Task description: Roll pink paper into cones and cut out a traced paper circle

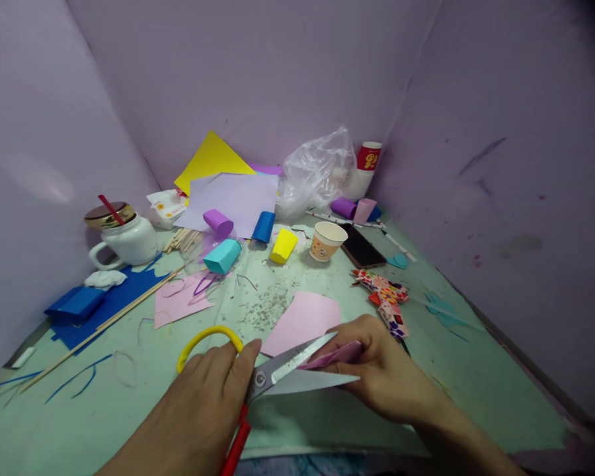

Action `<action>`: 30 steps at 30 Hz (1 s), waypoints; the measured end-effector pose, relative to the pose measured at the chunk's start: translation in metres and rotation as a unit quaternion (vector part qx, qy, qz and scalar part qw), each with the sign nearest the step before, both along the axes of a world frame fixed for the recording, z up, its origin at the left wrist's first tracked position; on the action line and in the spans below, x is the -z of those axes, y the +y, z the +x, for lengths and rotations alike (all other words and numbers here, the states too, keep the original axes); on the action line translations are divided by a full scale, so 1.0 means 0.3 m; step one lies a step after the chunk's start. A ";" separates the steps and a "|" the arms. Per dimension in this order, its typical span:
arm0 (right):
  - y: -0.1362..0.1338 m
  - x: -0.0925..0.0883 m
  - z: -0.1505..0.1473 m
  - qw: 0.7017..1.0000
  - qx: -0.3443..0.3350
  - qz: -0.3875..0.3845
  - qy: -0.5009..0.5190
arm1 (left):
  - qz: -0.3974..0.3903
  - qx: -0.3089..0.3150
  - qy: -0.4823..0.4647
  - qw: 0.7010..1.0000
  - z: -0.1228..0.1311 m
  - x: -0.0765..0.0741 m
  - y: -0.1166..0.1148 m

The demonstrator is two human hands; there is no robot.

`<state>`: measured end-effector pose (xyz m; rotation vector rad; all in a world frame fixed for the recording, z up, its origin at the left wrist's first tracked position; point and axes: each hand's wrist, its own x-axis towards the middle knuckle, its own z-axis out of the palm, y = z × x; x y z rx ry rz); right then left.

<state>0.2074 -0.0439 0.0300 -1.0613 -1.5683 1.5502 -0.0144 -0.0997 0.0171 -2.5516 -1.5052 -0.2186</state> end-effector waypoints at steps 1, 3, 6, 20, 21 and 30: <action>0.000 -0.001 0.001 1.000 -0.002 0.006 -0.007 | 0.006 0.001 -0.003 1.000 0.002 -0.004 -0.001; -0.001 -0.002 0.001 1.000 -0.005 0.017 -0.015 | 0.019 0.003 -0.005 1.000 0.003 -0.007 -0.002; -0.001 -0.003 0.000 1.000 0.001 0.020 -0.014 | 0.025 0.005 -0.004 1.000 0.001 0.002 -0.002; 0.003 -0.021 -0.005 0.999 -0.002 -0.044 -0.016 | 0.021 -0.013 -0.040 0.999 0.000 0.039 -0.009; 0.004 -0.024 -0.007 0.999 0.000 -0.047 -0.015 | 0.022 -0.017 -0.042 0.999 0.000 0.042 -0.009; 0.004 -0.023 -0.007 0.999 -0.016 -0.034 -0.012 | -0.009 -0.012 -0.055 0.998 -0.007 0.038 -0.015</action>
